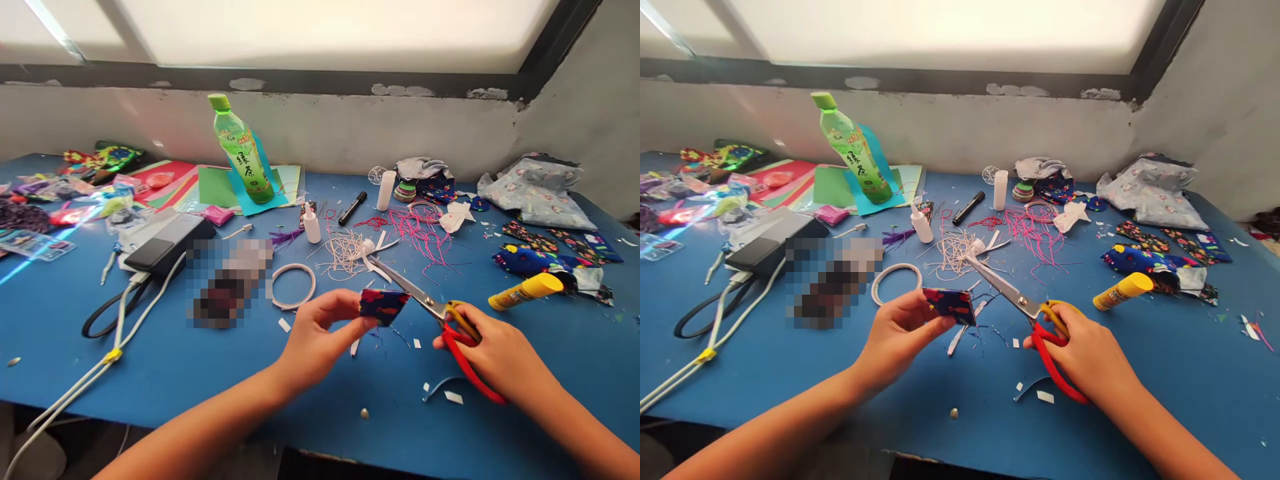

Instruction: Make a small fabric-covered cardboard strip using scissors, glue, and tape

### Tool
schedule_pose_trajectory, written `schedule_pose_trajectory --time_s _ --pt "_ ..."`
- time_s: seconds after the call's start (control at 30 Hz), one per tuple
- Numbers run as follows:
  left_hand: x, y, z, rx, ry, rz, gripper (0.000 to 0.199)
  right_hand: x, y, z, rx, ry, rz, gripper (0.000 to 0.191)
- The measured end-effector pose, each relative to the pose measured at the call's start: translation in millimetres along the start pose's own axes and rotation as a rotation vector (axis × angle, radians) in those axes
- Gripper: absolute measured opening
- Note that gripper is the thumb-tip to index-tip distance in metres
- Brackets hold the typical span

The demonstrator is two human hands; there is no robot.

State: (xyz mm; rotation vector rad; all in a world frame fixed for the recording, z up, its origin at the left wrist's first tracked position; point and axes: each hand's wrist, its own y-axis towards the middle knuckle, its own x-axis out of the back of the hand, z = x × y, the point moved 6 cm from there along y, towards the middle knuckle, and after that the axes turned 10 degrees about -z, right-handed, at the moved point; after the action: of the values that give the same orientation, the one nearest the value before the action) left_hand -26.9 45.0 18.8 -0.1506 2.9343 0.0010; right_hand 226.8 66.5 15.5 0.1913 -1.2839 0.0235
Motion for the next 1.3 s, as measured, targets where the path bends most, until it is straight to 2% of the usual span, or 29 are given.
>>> schedule_pose_trajectory --time_s 0.13,0.2,0.27,0.3,0.37,0.43,0.53,0.63,0.73,0.83,0.87,0.93,1.03,1.1,1.2,1.3 --pt "8.8 6.5 -27.8 -0.551 0.429 -0.11 0.009 -2.0 7.1 -12.2 0.012 -0.095 -0.045 0.046" --pt "12.1 10.2 -38.2 -0.647 0.517 -0.128 0.008 -2.4 9.0 -14.9 0.039 -0.125 -0.055 0.051" --pt "14.1 10.6 -47.9 -0.673 0.627 -0.109 0.011 -2.2 9.4 -15.7 0.07 -0.155 -0.063 0.052" --pt "14.1 8.5 -51.4 -0.681 0.752 -0.087 0.013 -2.3 9.1 -15.7 0.085 -0.17 -0.065 0.052" --pt "14.4 0.8 -51.8 -0.691 1.155 -0.027 0.019 -3.3 8.6 -15.3 0.11 -0.204 -0.066 0.049" --pt "21.0 -8.6 -45.4 -0.646 1.473 0.024 0.023 -5.6 8.7 -14.6 0.129 -0.235 -0.068 0.047" --pt "36.1 -19.9 -29.6 -0.517 1.692 0.092 0.026 -9.4 10.3 -13.3 0.146 -0.275 -0.07 0.041" --pt "42.5 -26.2 -17.8 -0.469 1.688 0.149 0.023 -7.1 10.1 -11.3 0.155 -0.304 -0.064 0.035" --pt "32.6 -26.2 -8.5 -0.467 1.61 0.212 0.023 4.8 8.7 -4.9 0.169 -0.317 -0.055 0.03" --pt "5.0 -18.4 6.8 -0.48 1.494 0.294 0.038 14.5 15.9 14.7 0.215 -0.29 -0.061 0.026" --pt "-6.1 -14.1 13.4 -0.484 1.456 0.312 0.048 13.8 21.8 25.4 0.245 -0.263 -0.064 0.025" --pt "-26.9 -5.2 27.4 -0.484 1.392 0.338 0.067 3.4 37.6 51.4 0.335 -0.178 -0.053 0.031" --pt "-49.0 -1.1 43.0 -0.501 1.282 0.417 0.078 -26.6 63.4 86.9 0.473 -0.033 -0.019 0.034" --pt "-55.6 -8.4 45.9 -0.546 1.197 0.524 0.069 -44.9 75.5 98.4 0.523 0.038 -0.026 0.035" --pt "-53.5 -26.0 41.8 -0.61 1.084 0.667 0.044 -60.4 77.7 96.8 0.576 0.13 -0.039 0.035" --pt "-43.8 -34.0 35.5 -0.63 1.025 0.675 0.035 -62.8 64.0 84.0 0.636 0.206 -0.02 0.034"
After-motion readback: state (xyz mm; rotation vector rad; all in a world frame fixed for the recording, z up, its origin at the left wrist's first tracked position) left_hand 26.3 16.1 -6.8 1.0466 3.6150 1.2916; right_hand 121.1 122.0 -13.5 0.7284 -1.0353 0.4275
